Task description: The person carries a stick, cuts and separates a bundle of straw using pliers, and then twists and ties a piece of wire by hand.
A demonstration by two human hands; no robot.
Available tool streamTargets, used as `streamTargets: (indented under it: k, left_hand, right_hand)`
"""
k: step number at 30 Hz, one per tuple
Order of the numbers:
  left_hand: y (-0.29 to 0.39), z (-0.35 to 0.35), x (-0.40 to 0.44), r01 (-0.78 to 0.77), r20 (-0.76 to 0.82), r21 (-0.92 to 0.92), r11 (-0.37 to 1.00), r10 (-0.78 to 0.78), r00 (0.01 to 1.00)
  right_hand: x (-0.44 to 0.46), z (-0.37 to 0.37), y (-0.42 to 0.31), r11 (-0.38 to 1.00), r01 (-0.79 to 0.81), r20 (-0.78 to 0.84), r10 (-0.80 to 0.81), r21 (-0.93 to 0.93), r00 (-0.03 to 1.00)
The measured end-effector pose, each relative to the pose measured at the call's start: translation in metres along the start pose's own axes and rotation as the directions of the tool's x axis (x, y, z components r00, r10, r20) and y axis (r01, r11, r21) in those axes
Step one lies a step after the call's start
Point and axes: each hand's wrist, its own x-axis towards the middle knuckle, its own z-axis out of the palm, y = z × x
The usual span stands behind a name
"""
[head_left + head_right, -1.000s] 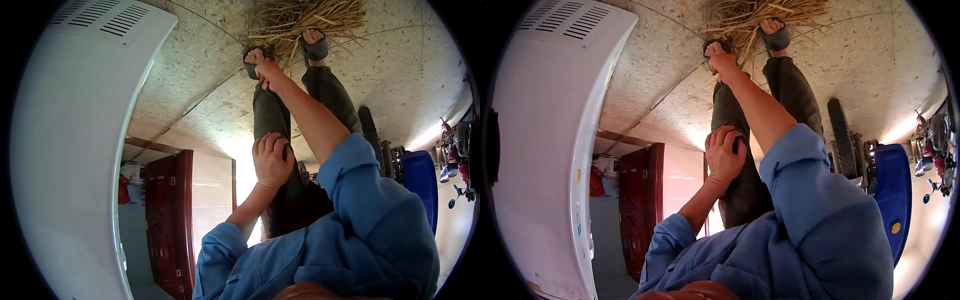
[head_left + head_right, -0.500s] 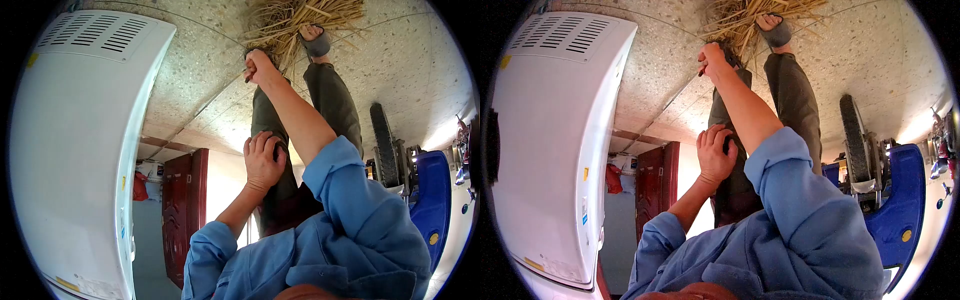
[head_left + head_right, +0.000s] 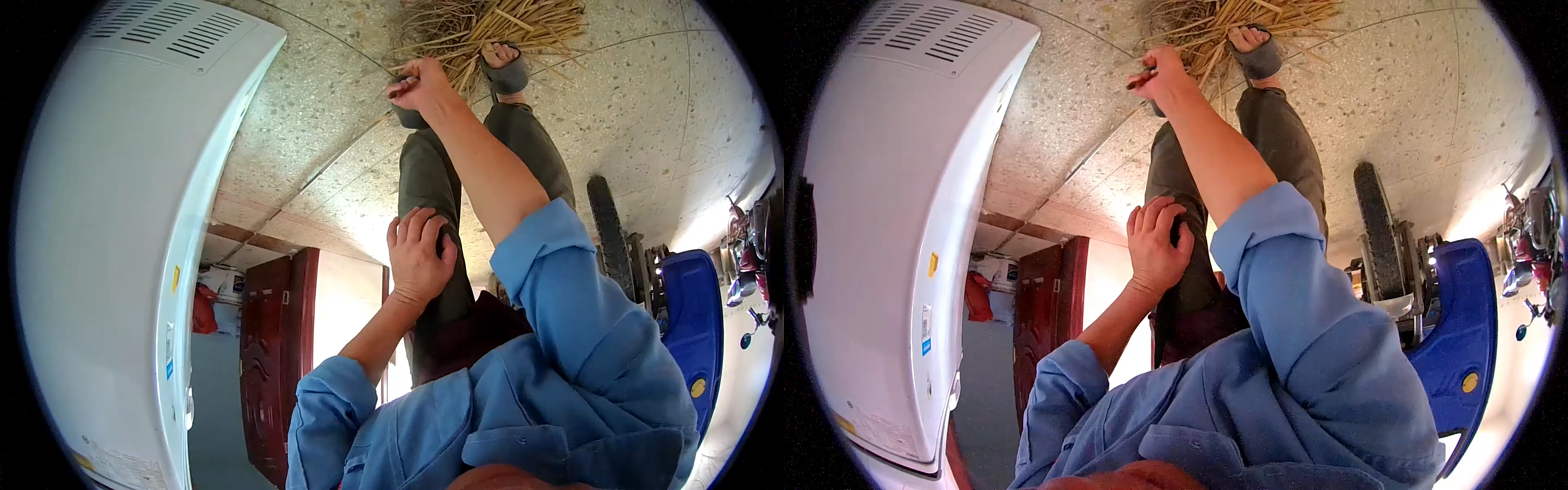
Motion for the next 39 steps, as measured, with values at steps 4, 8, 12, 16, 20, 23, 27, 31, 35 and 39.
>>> streamTargets:
  k: [4,8,12,16,20,23,27,31,35,39]
  left_hand:
    - [0.001,0.007,-0.005,-0.023,-0.020,0.025,0.999,0.024,1.000]
    - [0.000,0.015,-0.013,-0.051,-0.036,0.039,0.998,0.052,0.998]
    - [-0.003,0.021,-0.019,-0.052,-0.028,0.037,0.998,0.053,0.998]
    - [-0.007,0.023,-0.022,-0.041,-0.035,0.062,0.997,0.043,0.998]
    - [-0.009,0.024,-0.023,-0.012,-0.017,0.041,0.999,0.012,1.000]
    - [-0.008,0.026,-0.026,0.005,-0.014,0.022,1.000,-0.004,1.000]
    - [-0.008,0.030,-0.029,0.012,-0.030,-0.026,1.000,-0.013,0.999]
    - [-0.006,0.034,-0.030,0.040,-0.028,-0.079,0.996,-0.042,0.999]
    - [-0.006,0.040,-0.032,0.057,-0.038,-0.127,0.990,-0.062,0.997]
    - [-0.004,0.042,-0.034,0.061,-0.055,-0.160,0.985,-0.070,0.996]
  right_hand:
    - [0.016,-0.063,-0.007,0.852,0.095,0.457,0.179,-0.515,0.871]
    - [-0.046,-0.090,-0.017,0.421,0.105,0.044,-0.154,-0.901,0.987]
    - [-0.059,-0.109,-0.048,0.052,0.074,0.069,-0.097,-0.996,0.993]
    - [-0.113,-0.077,-0.059,-0.522,0.080,0.177,-0.138,-0.849,0.975]
    - [-0.118,-0.063,-0.086,-0.925,-0.311,0.724,-0.368,-0.220,0.583]
    - [-0.123,-0.034,-0.102,-0.862,-0.501,0.596,-0.368,0.069,0.714]
    - [-0.104,-0.029,-0.121,-0.681,-0.619,0.575,-0.344,0.391,0.742]
    - [-0.094,-0.036,-0.133,-0.548,-0.597,0.689,-0.052,0.585,0.723]
    - [-0.092,-0.025,-0.126,-0.502,-0.656,0.755,-0.010,0.563,0.656]
    - [-0.118,0.011,-0.105,-0.583,-0.493,0.504,-0.160,0.645,0.849]
